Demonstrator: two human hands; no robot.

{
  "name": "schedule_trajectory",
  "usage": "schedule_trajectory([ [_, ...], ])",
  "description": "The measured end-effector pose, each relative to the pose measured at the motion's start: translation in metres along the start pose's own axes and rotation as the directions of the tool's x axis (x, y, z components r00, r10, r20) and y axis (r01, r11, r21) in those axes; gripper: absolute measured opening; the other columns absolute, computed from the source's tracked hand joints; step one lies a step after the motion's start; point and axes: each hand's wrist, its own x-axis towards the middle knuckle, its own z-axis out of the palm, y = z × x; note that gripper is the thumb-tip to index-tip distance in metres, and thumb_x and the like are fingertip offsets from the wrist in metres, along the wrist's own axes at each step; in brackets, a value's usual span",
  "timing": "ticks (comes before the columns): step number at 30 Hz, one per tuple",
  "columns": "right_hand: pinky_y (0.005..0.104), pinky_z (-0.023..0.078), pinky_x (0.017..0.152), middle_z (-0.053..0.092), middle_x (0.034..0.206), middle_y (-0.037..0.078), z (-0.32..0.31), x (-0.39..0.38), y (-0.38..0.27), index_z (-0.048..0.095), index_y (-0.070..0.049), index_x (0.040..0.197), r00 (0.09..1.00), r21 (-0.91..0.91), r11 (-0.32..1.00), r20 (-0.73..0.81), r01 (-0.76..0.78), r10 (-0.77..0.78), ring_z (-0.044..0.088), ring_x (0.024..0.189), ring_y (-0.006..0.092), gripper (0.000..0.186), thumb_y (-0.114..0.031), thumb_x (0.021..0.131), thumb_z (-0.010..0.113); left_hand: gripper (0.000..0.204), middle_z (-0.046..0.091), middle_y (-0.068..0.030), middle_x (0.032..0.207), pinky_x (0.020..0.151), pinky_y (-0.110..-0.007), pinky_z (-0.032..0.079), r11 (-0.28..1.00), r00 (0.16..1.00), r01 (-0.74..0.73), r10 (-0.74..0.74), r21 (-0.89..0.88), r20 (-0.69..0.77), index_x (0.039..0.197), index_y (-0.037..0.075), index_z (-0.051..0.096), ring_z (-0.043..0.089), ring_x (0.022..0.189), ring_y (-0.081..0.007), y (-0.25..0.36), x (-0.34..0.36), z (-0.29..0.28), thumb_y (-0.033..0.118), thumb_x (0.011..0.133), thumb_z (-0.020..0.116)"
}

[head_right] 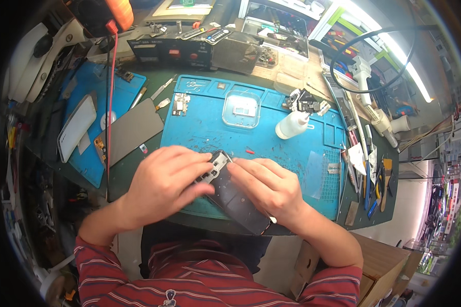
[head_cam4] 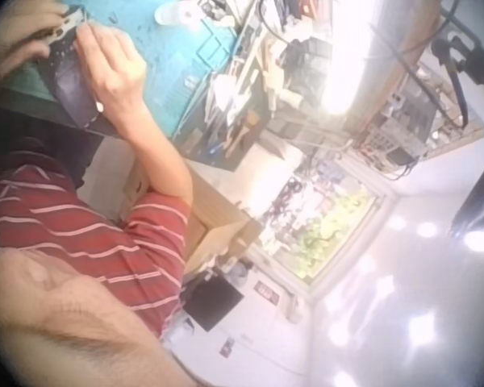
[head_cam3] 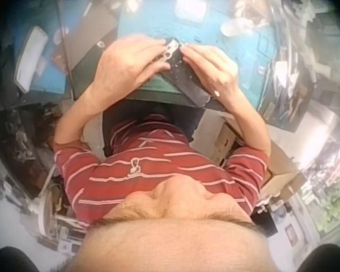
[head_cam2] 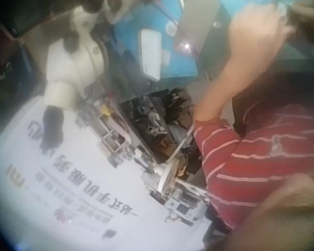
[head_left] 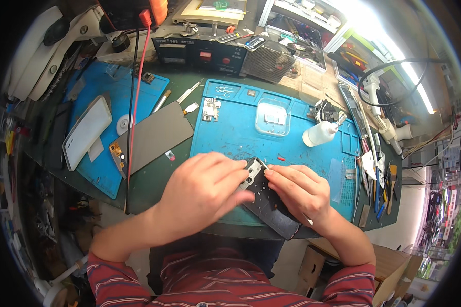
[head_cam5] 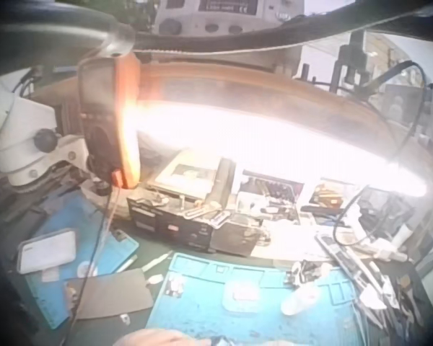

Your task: The person disassembles a smartphone, removes the battery and internal components, cleans the back cover with a brush, and reassembles the device using tweezers and a screwdriver. The process includes detaching connectors, peeling off adhesive, and securing the back cover.

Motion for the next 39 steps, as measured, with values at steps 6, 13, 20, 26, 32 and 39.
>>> schedule_trajectory([
  [6, 0.0325, 0.063, 0.075, 0.075, 0.109, 0.011, 0.001, -0.002, -0.002, 0.075, -0.001, 0.114, 1.000, -0.001, 1.000, -0.021, -0.007, 0.007, 0.074, 0.087, 0.0248, 0.036, -0.001, 0.079, 0.082, 0.026, 0.069, -0.0079, 0.084, 0.068, -0.041, 0.054, 0.996, 0.996, -0.067, 0.070, 0.060, -0.058, 0.114, 0.004, 0.073, 0.066, 0.076, -0.0273, -0.014, 0.031, 0.012, 0.011, 0.090, 0.078],
  [13, 0.0367, 0.063, 0.075, 0.077, 0.109, 0.017, 0.000, -0.004, -0.005, 0.075, 0.002, 0.116, 0.997, 0.042, 0.996, -0.023, -0.074, 0.075, 0.077, 0.091, 0.0317, 0.033, 0.004, 0.084, 0.081, 0.032, 0.068, -0.0082, 0.084, 0.069, -0.040, 0.054, 0.991, 0.990, -0.087, 0.098, 0.102, -0.103, 0.118, 0.003, 0.071, 0.066, 0.077, -0.0267, -0.012, 0.022, 0.020, 0.009, 0.088, 0.079],
  [20, 0.0345, 0.062, 0.078, 0.080, 0.098, 0.014, -0.015, -0.002, -0.009, 0.080, -0.001, 0.108, 0.951, 0.425, 0.860, 0.007, -0.284, 0.310, 0.078, 0.086, 0.0266, 0.017, 0.000, 0.091, 0.077, 0.034, 0.072, -0.0067, 0.091, 0.071, -0.037, 0.056, 0.983, 0.964, -0.162, 0.177, 0.092, -0.197, 0.116, 0.004, 0.072, 0.069, 0.081, -0.0257, -0.006, 0.018, 0.014, 0.012, 0.084, 0.082],
  [26, 0.0299, 0.059, 0.077, 0.081, 0.098, 0.012, -0.029, -0.004, -0.040, 0.079, 0.001, 0.113, 0.806, 0.698, 0.447, 0.333, -0.560, 0.489, 0.076, 0.086, 0.0174, 0.018, -0.009, 0.101, 0.071, 0.025, 0.072, -0.0042, 0.094, 0.070, -0.034, 0.056, 0.904, 0.913, -0.323, 0.375, 0.279, -0.161, 0.102, 0.005, 0.074, 0.070, 0.082, -0.0206, 0.009, -0.011, -0.001, 0.014, 0.081, 0.083],
  [32, 0.0290, 0.058, 0.076, 0.080, 0.096, 0.011, -0.036, 0.001, -0.029, 0.079, 0.001, 0.109, 0.805, 0.646, 0.510, 0.306, -0.567, 0.508, 0.074, 0.081, 0.0154, 0.017, -0.011, 0.100, 0.072, 0.019, 0.067, -0.0016, 0.088, 0.066, -0.032, 0.052, 0.911, 0.964, -0.173, 0.234, 0.373, -0.125, 0.095, 0.007, 0.073, 0.064, 0.076, -0.0187, 0.013, -0.084, -0.042, 0.023, 0.089, 0.079],
  [39, 0.0400, 0.066, 0.088, 0.076, 0.098, 0.013, -0.012, 0.009, -0.010, 0.074, 0.000, 0.108, 0.990, 0.186, 0.973, 0.000, -0.139, 0.141, 0.076, 0.084, 0.0289, 0.022, 0.000, 0.087, 0.081, 0.020, 0.064, -0.0034, 0.084, 0.057, -0.038, 0.047, 0.903, 0.970, 0.171, -0.224, 0.394, 0.093, 0.104, 0.007, 0.074, 0.061, 0.069, -0.0243, 0.024, -0.180, -0.109, 0.008, 0.084, 0.078],
])
